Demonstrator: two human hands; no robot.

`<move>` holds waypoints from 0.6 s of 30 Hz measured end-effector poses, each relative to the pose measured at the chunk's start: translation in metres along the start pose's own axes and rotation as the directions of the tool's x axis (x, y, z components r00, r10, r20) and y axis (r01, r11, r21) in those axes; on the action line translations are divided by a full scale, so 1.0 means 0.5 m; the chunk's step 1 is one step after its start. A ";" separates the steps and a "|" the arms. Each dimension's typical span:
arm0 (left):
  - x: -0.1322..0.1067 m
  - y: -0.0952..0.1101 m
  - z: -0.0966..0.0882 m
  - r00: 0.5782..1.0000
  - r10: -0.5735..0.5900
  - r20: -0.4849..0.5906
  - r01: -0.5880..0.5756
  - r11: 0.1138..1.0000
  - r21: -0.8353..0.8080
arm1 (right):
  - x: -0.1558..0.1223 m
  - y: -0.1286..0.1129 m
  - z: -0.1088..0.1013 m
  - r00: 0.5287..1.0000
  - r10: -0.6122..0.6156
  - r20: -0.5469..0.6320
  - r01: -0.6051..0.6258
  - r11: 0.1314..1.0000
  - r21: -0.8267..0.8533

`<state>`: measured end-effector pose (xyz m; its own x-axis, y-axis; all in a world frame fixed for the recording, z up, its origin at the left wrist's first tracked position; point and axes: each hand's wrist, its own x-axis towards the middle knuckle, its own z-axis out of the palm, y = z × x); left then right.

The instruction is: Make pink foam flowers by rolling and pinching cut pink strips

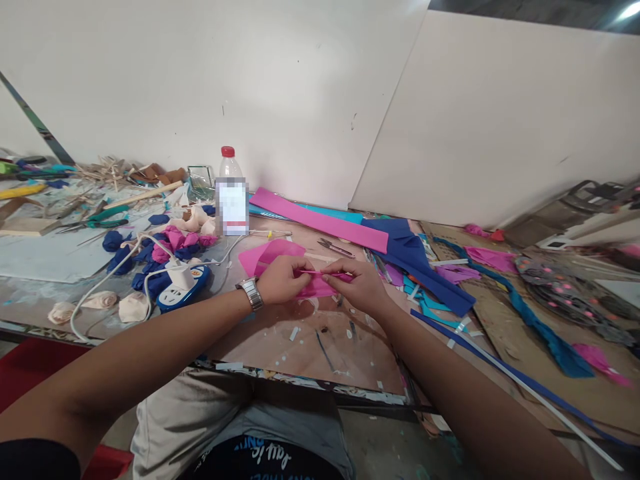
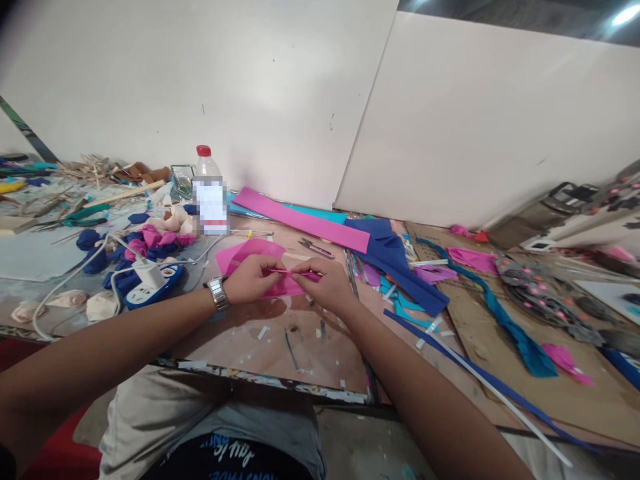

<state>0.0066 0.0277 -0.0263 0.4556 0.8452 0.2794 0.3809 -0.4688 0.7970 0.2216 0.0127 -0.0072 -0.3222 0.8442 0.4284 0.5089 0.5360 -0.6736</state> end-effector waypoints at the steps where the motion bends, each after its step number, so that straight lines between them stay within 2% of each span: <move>1: 0.000 0.000 0.000 1.000 -0.003 0.002 0.003 1.000 -0.001 | 0.000 0.000 0.000 1.000 -0.007 -0.002 0.007 1.000 0.002; 9: -0.008 0.011 -0.003 0.998 0.058 0.008 -0.058 0.998 0.011 | -0.002 0.008 0.001 0.997 -0.075 0.006 0.075 0.997 -0.006; 18: -0.006 0.012 -0.002 1.000 0.027 0.002 -0.027 0.999 -0.022 | -0.005 0.008 0.001 0.990 -0.143 0.015 0.143 0.990 -0.014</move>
<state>0.0066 0.0225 -0.0216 0.4677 0.8315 0.2998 0.3507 -0.4859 0.8005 0.2240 0.0126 -0.0116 -0.4035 0.7589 0.5112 0.4685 0.6513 -0.5970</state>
